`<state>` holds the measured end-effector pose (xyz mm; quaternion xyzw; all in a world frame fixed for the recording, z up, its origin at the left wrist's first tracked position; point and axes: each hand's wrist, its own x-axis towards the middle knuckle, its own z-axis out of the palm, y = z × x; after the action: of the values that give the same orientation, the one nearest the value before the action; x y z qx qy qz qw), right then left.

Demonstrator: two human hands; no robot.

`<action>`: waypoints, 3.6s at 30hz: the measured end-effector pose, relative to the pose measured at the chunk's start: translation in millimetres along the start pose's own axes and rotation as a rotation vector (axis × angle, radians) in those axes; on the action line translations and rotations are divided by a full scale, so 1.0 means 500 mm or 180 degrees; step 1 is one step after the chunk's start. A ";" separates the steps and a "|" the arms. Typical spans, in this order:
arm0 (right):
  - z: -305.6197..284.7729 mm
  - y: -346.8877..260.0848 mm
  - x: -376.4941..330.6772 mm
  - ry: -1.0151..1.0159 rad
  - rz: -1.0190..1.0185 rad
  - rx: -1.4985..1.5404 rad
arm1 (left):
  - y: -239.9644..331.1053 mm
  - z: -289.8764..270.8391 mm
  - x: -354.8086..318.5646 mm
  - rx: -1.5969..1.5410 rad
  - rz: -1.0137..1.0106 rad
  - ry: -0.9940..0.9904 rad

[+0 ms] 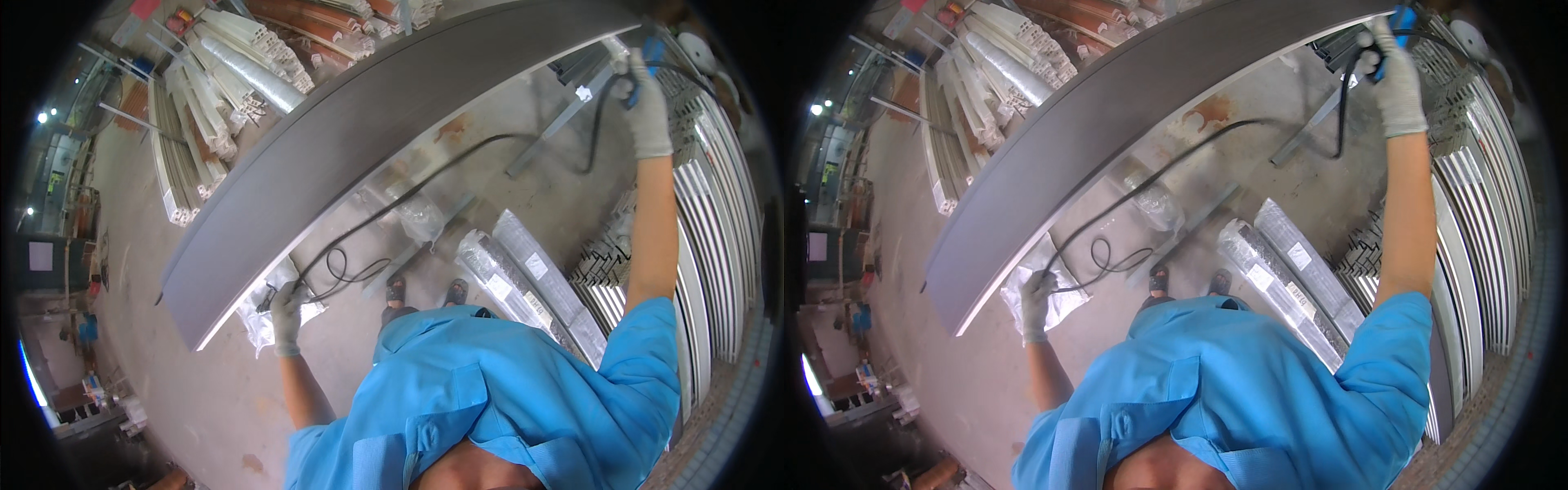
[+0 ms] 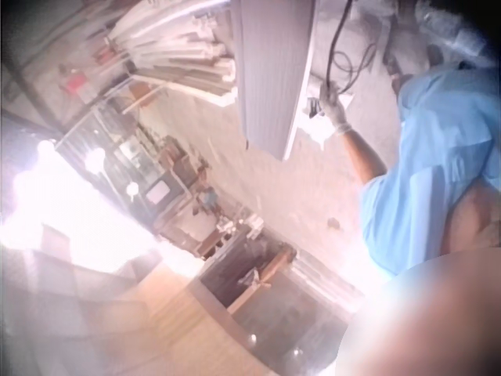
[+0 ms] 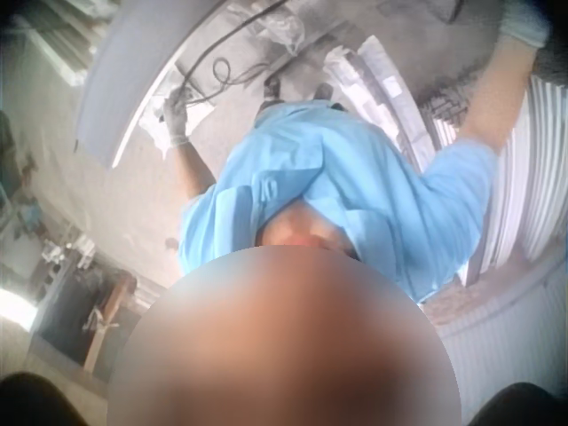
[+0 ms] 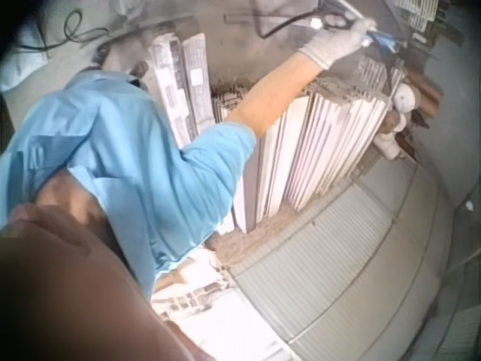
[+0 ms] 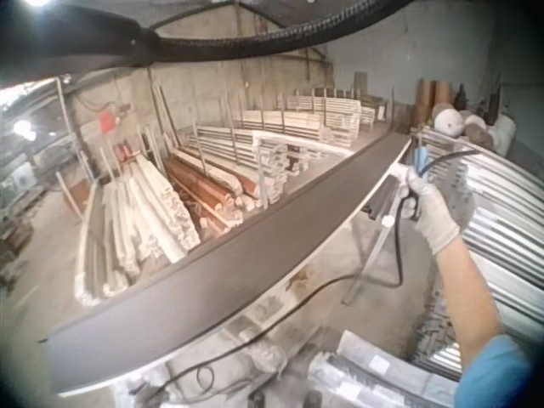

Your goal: The person repeatedly picks up long, flat panels from a stack, uses a utility knife to cut away plastic wrapping, removes the plastic by hand, and places the unwrapped panels back into the stack. The process is repeated for several panels.

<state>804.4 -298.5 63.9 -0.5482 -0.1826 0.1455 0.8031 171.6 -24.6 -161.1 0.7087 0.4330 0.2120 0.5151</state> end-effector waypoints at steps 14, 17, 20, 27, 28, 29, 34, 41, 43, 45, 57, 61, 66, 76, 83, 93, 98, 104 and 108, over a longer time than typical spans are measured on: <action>-0.105 0.162 0.176 0.0873 0.0213 0.0309 | -0.264 -0.019 0.070 0.0264 -0.0472 0.0580; -0.128 0.256 0.156 0.0531 0.0562 -0.0456 | -0.255 0.022 0.091 0.0900 -0.0221 0.0547; -0.157 0.355 0.124 0.0964 0.1428 -0.1090 | -0.180 0.077 0.082 0.2295 0.0170 0.0247; -0.280 0.423 -0.081 0.1113 0.1994 -0.2213 | 0.185 0.196 0.043 0.1204 0.0617 -0.0632; -0.298 0.421 -0.124 0.1046 0.1976 -0.2367 | 0.229 0.213 0.035 0.1088 0.0933 -0.0710; -0.316 0.424 -0.172 0.0946 0.2078 -0.2759 | 0.267 0.228 0.034 0.0966 0.1246 -0.0802; -0.463 0.492 -0.463 0.1326 0.2826 -0.2744 | 0.374 0.338 0.077 0.0909 0.2523 -0.0641; -0.566 0.619 -0.965 0.2256 0.3824 -0.2166 | 0.387 0.444 0.176 0.2425 0.3543 -0.0584; -0.578 0.618 -1.084 0.2692 0.3972 -0.1636 | 0.376 0.466 0.190 0.2442 0.3496 -0.0854; -0.590 0.604 -1.175 0.2815 0.4078 -0.1555 | 0.364 0.477 0.197 0.2390 0.3093 -0.0921; -0.641 0.565 -1.073 0.2833 0.3134 -0.0622 | 0.347 0.466 0.213 0.2782 0.3238 -0.0699; -0.664 0.562 -1.049 0.3012 0.2696 -0.0445 | 0.333 0.464 0.217 0.2989 0.3205 -0.0583; -0.681 0.565 -1.099 0.3593 0.2744 0.0215 | 0.348 0.455 0.221 0.3028 0.3204 -0.0784; -0.671 0.604 -1.103 0.4614 0.2712 0.0947 | 0.550 0.717 0.243 0.2656 0.3859 -0.1610; -0.769 0.618 -0.780 0.4130 0.2100 0.0575 | 0.586 1.130 0.379 0.1897 0.3758 -0.3007; -0.961 0.563 -0.028 0.3679 0.2344 -0.0506 | 0.659 1.713 0.596 0.0197 0.0740 -0.4259; -1.012 0.494 0.188 0.3414 0.1750 -0.0813 | 0.700 1.771 0.696 0.0230 0.1259 -0.3939; -1.122 0.452 0.255 0.3837 0.1386 -0.0182 | 0.674 1.796 0.795 0.0816 0.1811 -0.3642; -1.275 0.407 0.281 0.3942 0.1519 -0.1437 | 0.618 1.783 0.846 0.0996 0.1936 -0.3641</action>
<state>1211.4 -692.7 -319.1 -0.7087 0.4082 -0.0627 0.5720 1185.6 -189.3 -278.8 0.8664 -0.1021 -0.1269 0.4720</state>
